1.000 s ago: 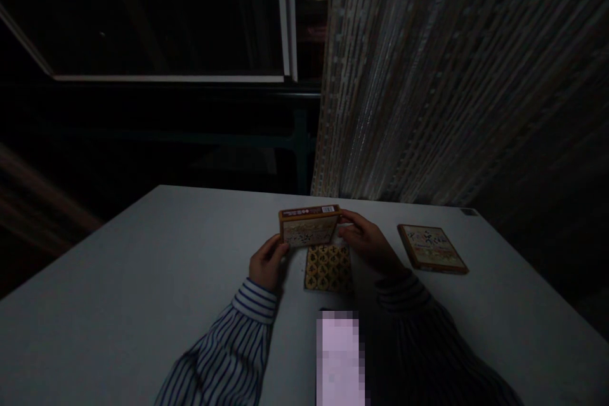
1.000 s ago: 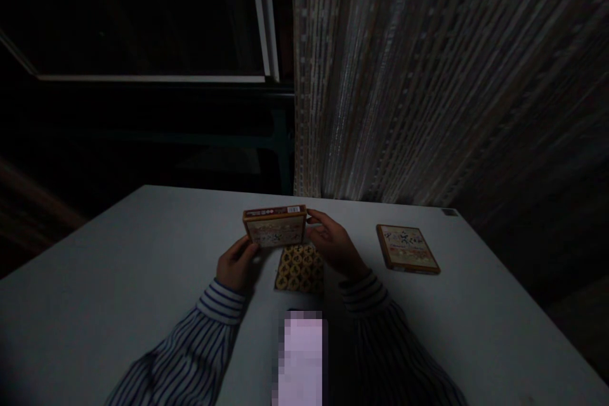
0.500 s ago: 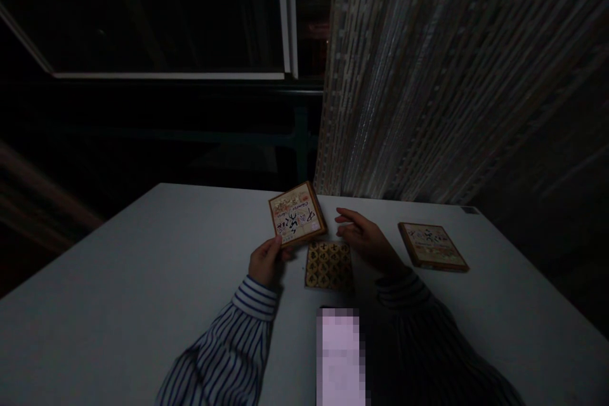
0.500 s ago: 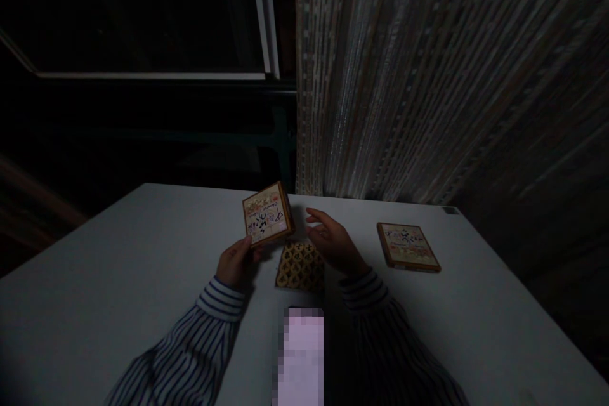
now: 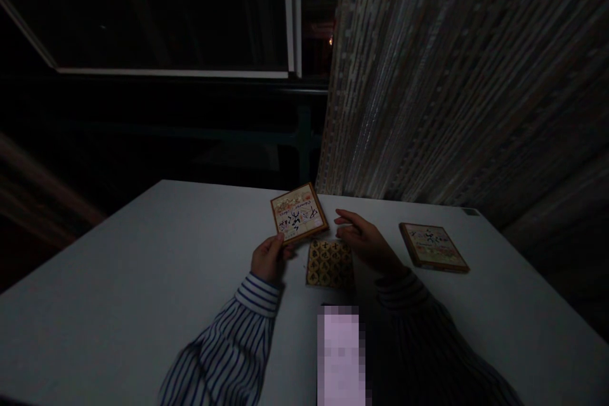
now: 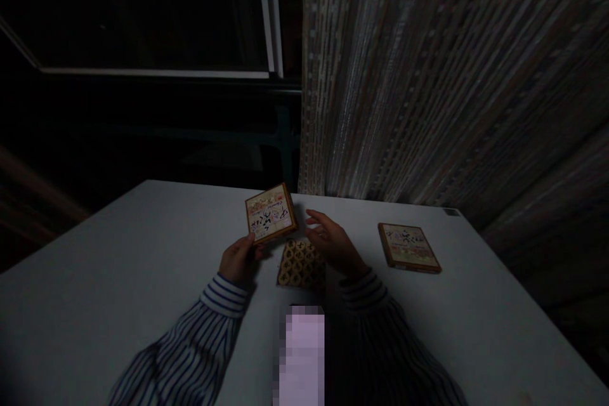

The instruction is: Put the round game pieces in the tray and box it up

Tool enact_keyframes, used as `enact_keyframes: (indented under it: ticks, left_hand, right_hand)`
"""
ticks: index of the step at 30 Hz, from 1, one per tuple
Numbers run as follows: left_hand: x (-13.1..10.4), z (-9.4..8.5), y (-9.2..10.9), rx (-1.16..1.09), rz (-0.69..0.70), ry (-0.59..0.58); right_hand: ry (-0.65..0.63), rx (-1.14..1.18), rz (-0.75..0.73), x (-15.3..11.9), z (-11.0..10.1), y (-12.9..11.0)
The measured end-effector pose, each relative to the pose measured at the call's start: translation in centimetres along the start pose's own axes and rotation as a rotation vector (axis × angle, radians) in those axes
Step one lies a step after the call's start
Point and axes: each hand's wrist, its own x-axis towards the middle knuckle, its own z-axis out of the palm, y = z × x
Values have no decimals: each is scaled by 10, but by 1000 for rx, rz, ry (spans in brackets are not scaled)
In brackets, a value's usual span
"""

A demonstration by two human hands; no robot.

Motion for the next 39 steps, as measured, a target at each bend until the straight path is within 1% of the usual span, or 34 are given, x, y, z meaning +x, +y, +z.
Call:
enact_keyframes:
  ticks: [5, 11, 17, 22, 27, 31, 33, 39]
  left_hand:
    - [-2, 3, 2, -20, 26, -9]
    - [-3, 6, -2, -49, 40, -15]
    - [-8, 10, 0, -35, 45, -58]
    - [-15, 13, 2, 22, 32, -144]
    - [-19, 16, -1, 31, 3, -201]
    - [-21, 17, -5, -3, 0, -204]
    - [-23, 18, -5, 8, -8, -211]
    - [-29, 19, 0, 134, 20, -245]
  right_hand:
    - [-3, -3, 1, -2, 2, -1]
    - [33, -19, 2, -5, 0, 3]
    - [-8, 65, 46, -24, -1, 2]
    - [66, 143, 81, -50, 1, 7]
    - [165, 112, 49, -69, 9, 15]
    - [216, 74, 5, -77, 17, 16]
    - [215, 69, 4, -79, 20, 15]
    - [277, 56, -14, -82, 21, 22]
